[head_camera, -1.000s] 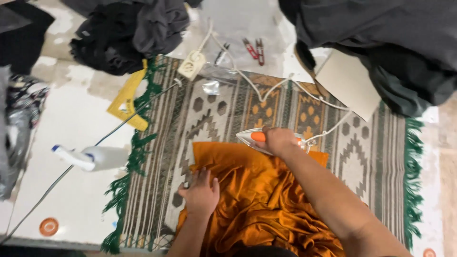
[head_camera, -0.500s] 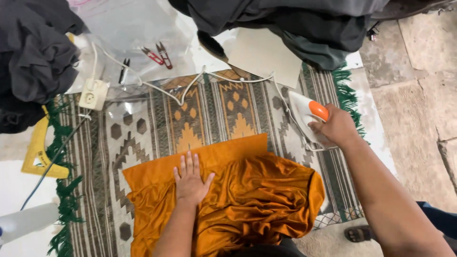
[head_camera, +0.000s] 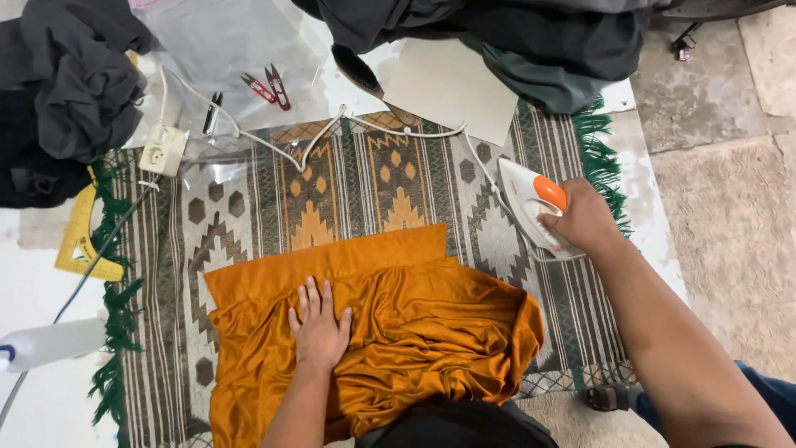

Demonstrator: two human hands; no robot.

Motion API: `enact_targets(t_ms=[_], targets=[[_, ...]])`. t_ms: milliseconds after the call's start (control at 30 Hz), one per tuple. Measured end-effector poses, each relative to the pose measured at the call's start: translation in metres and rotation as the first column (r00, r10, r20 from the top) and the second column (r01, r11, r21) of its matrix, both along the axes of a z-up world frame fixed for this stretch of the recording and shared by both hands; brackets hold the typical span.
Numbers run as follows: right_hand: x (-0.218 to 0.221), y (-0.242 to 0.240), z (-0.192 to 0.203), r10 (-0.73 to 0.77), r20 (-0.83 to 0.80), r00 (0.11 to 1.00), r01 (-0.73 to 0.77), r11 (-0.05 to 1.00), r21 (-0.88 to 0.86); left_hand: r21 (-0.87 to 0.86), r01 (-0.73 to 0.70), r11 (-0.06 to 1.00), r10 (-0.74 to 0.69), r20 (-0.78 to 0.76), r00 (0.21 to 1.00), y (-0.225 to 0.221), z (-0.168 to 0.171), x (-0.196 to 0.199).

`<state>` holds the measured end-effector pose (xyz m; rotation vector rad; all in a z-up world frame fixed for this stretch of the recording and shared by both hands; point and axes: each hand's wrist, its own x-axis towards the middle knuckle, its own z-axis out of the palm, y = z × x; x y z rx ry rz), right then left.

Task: A person irons a piece of orange clothing on a work table and then folds it neatly.

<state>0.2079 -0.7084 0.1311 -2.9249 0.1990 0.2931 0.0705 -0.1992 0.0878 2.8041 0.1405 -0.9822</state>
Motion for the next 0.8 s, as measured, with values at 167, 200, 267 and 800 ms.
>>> enact_targets(t_ms=[167,200,267,800], targets=[[0.006,0.028,0.035,-0.095,-0.246,0.964,0.111,0.992,0.053,0.011,-0.065,0.998,0.066,-0.031,0.997,-0.017,0.003,-0.021],[0.005,0.031,0.039,-0.127,-0.291,0.948,0.146,0.988,0.044,0.015,-0.092,0.996,0.093,-0.075,0.993,-0.021,0.005,-0.024],[0.002,0.034,0.036,-0.134,-0.25,0.959,0.163,0.982,0.097,-0.007,-0.127,0.992,0.126,-0.072,0.989,-0.021,0.005,-0.026],[-0.028,0.058,0.041,-0.312,-0.241,0.919,0.367,0.901,0.231,0.066,-0.183,0.981,0.192,-0.182,0.964,-0.025,0.013,-0.016]])
